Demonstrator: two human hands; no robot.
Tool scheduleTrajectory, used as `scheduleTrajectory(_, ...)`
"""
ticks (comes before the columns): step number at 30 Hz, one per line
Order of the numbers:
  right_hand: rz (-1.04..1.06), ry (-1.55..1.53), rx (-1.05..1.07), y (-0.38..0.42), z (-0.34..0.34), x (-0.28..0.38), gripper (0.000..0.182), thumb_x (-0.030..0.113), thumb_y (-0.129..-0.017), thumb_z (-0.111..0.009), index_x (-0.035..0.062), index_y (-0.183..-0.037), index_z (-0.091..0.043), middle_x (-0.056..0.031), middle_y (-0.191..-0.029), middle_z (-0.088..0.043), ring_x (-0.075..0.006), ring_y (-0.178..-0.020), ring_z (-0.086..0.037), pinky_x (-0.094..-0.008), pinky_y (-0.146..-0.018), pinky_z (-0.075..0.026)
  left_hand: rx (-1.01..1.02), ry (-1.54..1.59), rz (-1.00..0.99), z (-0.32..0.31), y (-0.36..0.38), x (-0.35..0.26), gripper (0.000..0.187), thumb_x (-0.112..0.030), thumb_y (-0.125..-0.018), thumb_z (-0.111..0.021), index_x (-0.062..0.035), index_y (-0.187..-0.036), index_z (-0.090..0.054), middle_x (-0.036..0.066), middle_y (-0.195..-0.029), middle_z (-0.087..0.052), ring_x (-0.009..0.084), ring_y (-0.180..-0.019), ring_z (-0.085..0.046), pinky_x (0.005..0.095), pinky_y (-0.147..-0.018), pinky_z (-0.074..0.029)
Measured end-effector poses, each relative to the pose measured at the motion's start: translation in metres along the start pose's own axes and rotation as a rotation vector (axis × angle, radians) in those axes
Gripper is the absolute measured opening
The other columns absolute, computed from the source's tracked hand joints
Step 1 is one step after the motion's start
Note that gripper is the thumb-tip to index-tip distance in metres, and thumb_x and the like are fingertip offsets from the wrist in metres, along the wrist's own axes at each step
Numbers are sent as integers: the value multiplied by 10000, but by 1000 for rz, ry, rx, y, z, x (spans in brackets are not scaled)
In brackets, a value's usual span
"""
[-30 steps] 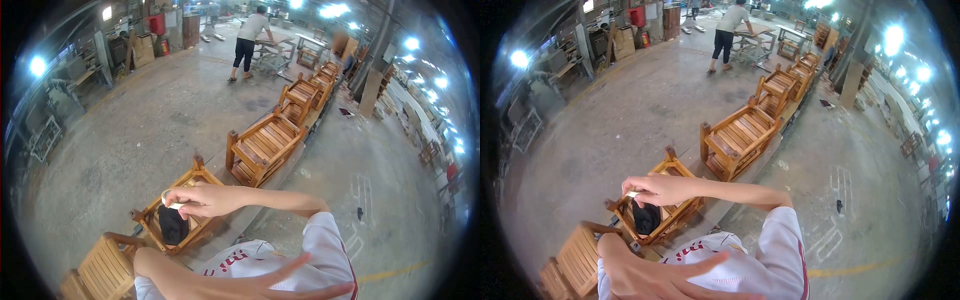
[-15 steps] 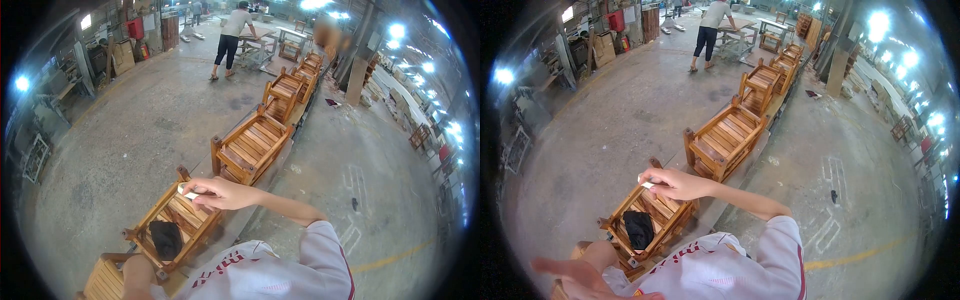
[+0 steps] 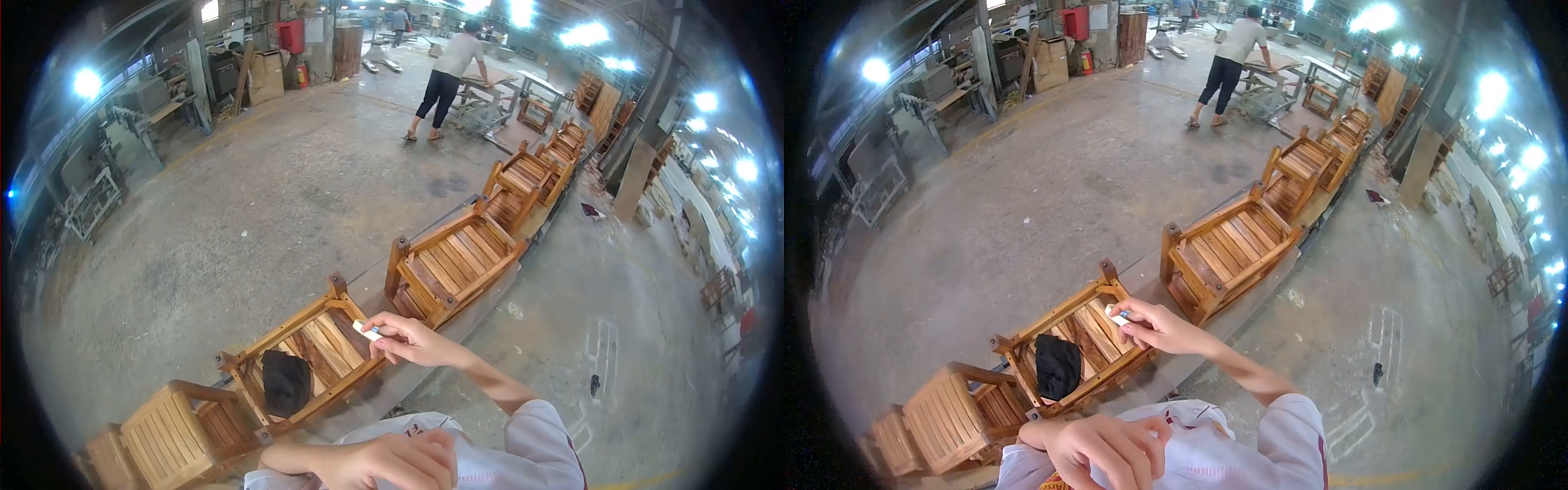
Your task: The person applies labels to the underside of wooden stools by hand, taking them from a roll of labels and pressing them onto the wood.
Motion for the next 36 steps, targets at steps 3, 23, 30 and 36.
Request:
scheduleTrajectory(3,-47,-49,2,0,-1,-7,287,96,-999,-475,44,-1279,-440,-57,-894,-638,-66,-650,-489,-229,-658,-426,34,43,-154,-4,6,17,221,-236,-855,-725,-25,-816,-676,55,-794,-660,214,-711,-573,342,-701,-406)
scheduleTrajectory(23,-101,-103,-72,16,15,-66,270,111,-976,-483,62,-1242,-468,-26,-850,-659,-72,-630,-511,-236,-598,-434,-280,345,285,57,-45,85,153,-160,-817,-587,-54,-706,-587,77,-717,-599,205,-659,-513,361,-717,-331)
scheduleTrajectory(30,-77,-110,-87,10,31,-78,285,117,-978,-490,56,-1255,-465,-38,-863,-660,-79,-673,-539,-236,-626,-452,21,591,-141,49,-69,93,32,-60,-767,-561,-51,-752,-587,71,-718,-574,200,-665,-534,327,-688,-353)
scheduleTrajectory(36,-116,-132,-107,15,45,-91,284,111,-968,-497,58,-1246,-473,-27,-850,-643,-71,-676,-505,-240,-638,-445,-226,563,-189,72,-66,54,45,-127,-714,-608,-85,-718,-592,41,-655,-564,191,-601,-495,333,-645,-286)
Point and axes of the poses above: each hand's wrist, its own y-axis away from the middle knuckle, its own z-axis out of the back of the hand, x = y × z, the point moved 9 cm from there along -y, towards the middle knuckle
